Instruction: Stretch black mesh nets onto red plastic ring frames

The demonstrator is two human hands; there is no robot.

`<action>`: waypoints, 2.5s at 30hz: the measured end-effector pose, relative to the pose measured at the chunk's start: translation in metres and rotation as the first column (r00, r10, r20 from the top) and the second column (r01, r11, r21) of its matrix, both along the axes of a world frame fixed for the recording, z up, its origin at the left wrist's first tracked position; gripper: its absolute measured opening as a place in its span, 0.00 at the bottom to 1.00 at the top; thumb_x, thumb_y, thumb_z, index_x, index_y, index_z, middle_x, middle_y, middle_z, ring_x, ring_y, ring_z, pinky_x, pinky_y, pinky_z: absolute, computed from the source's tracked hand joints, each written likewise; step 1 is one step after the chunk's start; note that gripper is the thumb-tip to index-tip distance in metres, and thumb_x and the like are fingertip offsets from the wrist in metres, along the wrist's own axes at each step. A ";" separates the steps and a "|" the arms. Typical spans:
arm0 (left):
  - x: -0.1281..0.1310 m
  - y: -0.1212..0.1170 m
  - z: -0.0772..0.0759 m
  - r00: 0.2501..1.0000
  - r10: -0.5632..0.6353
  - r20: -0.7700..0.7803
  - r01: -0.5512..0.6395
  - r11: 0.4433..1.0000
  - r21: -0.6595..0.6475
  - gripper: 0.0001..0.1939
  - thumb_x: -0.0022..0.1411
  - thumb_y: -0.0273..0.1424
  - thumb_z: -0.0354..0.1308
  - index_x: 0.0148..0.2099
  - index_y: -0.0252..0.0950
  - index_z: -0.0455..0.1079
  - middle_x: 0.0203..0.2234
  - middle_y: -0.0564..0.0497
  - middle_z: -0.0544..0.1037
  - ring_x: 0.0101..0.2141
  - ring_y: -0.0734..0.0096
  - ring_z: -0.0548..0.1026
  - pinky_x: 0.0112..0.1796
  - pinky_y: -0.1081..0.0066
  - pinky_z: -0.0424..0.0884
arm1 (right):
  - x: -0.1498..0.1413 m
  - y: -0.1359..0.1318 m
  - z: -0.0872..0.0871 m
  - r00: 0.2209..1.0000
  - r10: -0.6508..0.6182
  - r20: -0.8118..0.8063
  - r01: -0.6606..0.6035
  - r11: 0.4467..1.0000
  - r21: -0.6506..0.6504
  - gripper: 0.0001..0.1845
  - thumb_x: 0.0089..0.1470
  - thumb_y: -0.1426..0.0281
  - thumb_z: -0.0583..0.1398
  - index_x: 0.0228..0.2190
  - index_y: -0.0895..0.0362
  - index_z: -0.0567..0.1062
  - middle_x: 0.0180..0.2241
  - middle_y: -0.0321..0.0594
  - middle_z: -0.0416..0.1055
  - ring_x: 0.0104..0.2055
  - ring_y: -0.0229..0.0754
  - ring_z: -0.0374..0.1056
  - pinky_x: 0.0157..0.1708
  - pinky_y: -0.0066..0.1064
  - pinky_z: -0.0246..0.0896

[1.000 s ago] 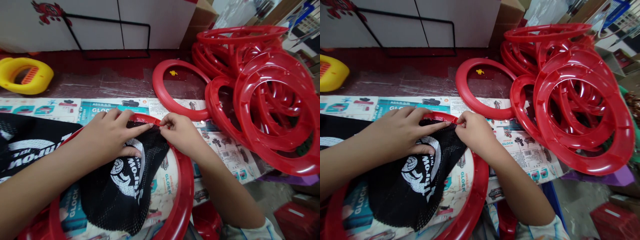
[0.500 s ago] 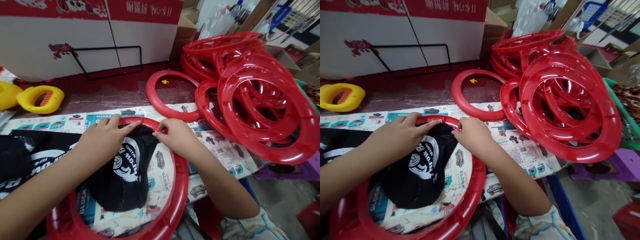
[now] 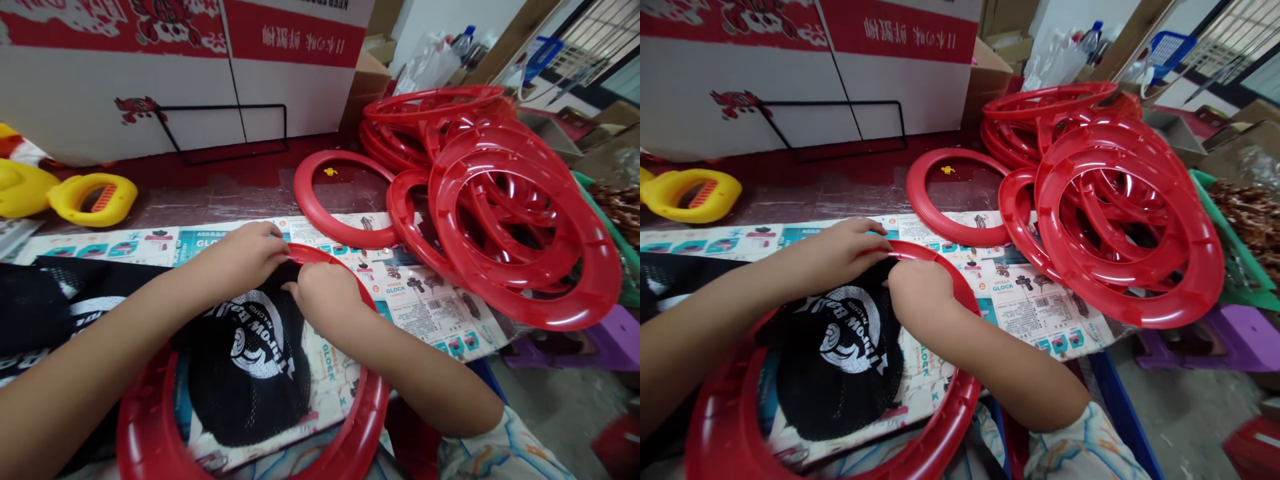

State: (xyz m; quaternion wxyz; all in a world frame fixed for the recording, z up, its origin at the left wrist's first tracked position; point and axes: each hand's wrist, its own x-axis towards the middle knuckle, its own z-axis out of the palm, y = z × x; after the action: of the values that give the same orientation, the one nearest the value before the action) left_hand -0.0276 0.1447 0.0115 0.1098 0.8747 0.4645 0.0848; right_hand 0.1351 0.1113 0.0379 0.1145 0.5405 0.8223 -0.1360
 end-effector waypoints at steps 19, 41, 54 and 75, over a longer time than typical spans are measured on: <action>-0.002 0.013 -0.018 0.878 0.179 0.444 -0.020 0.941 -0.339 0.12 0.58 0.39 0.54 0.32 0.36 0.71 0.30 0.50 0.75 0.35 0.63 0.70 0.38 0.66 0.64 | 0.026 0.016 -0.004 0.745 -0.151 -0.650 0.145 0.987 -0.063 0.20 0.50 0.79 0.54 0.45 0.60 0.72 0.35 0.40 0.73 0.30 0.36 0.66 0.32 0.28 0.59; 0.009 0.011 -0.017 0.923 0.273 0.270 -0.213 0.950 -0.230 0.16 0.58 0.42 0.50 0.25 0.38 0.66 0.24 0.50 0.70 0.30 0.63 0.66 0.33 0.66 0.58 | 0.021 0.038 -0.022 0.845 -0.131 -0.519 0.226 0.966 0.123 0.16 0.52 0.75 0.59 0.45 0.59 0.74 0.33 0.39 0.76 0.33 0.40 0.69 0.35 0.32 0.59; 0.014 0.011 -0.013 0.909 0.365 0.200 -0.309 0.914 -0.265 0.16 0.56 0.42 0.51 0.22 0.38 0.62 0.24 0.49 0.70 0.29 0.62 0.66 0.30 0.66 0.56 | 0.017 0.043 -0.017 0.870 -0.191 -0.455 0.252 0.964 0.079 0.14 0.50 0.74 0.59 0.41 0.59 0.73 0.33 0.40 0.76 0.33 0.41 0.69 0.34 0.30 0.58; -0.028 -0.004 0.006 0.923 0.280 -0.265 -0.320 0.940 -0.121 0.18 0.57 0.48 0.50 0.41 0.41 0.68 0.33 0.41 0.78 0.31 0.48 0.75 0.26 0.61 0.62 | 0.023 0.014 -0.001 0.936 0.012 -0.352 0.012 0.998 0.065 0.12 0.56 0.77 0.53 0.36 0.58 0.76 0.36 0.44 0.77 0.37 0.44 0.72 0.37 0.34 0.64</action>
State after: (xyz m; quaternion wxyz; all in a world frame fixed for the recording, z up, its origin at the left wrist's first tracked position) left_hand -0.0559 0.1409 0.0176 0.1084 0.7848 0.6084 -0.0454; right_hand 0.1582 0.1253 0.0369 -0.0525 0.5111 0.8335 -0.2031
